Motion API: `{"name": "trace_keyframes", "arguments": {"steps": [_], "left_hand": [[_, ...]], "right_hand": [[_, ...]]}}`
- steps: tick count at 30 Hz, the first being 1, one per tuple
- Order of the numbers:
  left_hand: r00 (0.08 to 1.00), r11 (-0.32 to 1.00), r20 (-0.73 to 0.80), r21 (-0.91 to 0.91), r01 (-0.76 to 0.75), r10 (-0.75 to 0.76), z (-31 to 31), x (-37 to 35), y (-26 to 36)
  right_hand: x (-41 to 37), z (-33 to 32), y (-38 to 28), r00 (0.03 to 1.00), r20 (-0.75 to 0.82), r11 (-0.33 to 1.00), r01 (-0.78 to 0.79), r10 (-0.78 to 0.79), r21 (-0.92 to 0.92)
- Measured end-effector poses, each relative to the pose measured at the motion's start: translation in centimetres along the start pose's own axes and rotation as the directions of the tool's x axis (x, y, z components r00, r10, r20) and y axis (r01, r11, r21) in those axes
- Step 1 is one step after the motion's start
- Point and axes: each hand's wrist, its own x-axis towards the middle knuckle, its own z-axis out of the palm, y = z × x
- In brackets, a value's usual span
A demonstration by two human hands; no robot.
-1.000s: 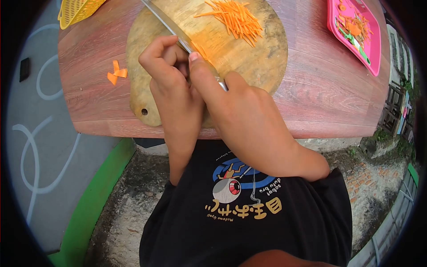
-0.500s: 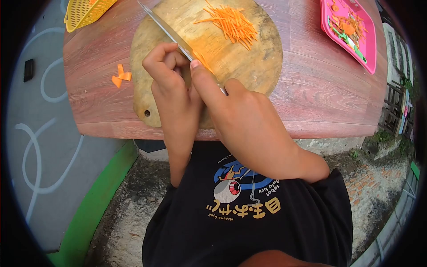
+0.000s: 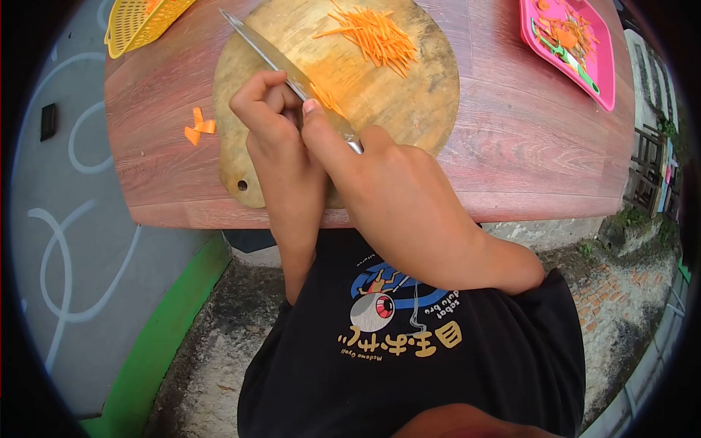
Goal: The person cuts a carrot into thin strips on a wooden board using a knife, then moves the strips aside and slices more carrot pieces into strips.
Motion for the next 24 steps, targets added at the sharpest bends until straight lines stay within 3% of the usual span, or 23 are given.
{"name": "trace_keyframes", "arguments": {"steps": [2, 6, 8, 12, 14, 20, 24], "left_hand": [[0.995, 0.995, -0.010, 0.001, 0.097, -0.097, 0.0, 0.1, 0.3], [1.000, 0.999, -0.017, 0.045, -0.012, 0.013, 0.0, 0.1, 0.3], [0.996, 0.991, 0.024, 0.110, 0.083, -0.086, -0.3, 0.0, 0.6], [0.998, 0.989, -0.001, 0.133, 0.064, -0.064, -0.3, -0.1, 0.7], [0.999, 0.999, -0.023, 0.012, 0.030, -0.030, 0.1, -0.2, 0.7], [0.999, 0.991, -0.010, 0.126, 0.052, -0.051, -0.2, -0.1, 0.7], [1.000, 0.997, -0.002, 0.069, -0.018, 0.018, -0.1, 0.0, 0.5]], "right_hand": [[0.6, 1.0, 0.6, 0.996, -0.075, 0.999, 0.040, -0.041, -0.017], [0.3, 0.3, 0.3, 0.997, -0.060, 0.999, 0.039, -0.038, 0.022], [0.4, 0.7, 0.7, 0.995, -0.083, 0.997, 0.066, -0.063, 0.036], [0.4, 0.8, 0.3, 0.989, -0.126, 0.996, 0.083, -0.079, 0.026], [-0.3, -0.1, -0.3, 0.999, -0.038, 1.000, 0.003, -0.003, 0.008], [0.5, 0.7, 0.5, 0.994, -0.077, 0.997, 0.073, -0.072, 0.013], [0.2, 0.4, 0.2, 0.999, -0.034, 1.000, 0.026, -0.025, 0.006]]}}
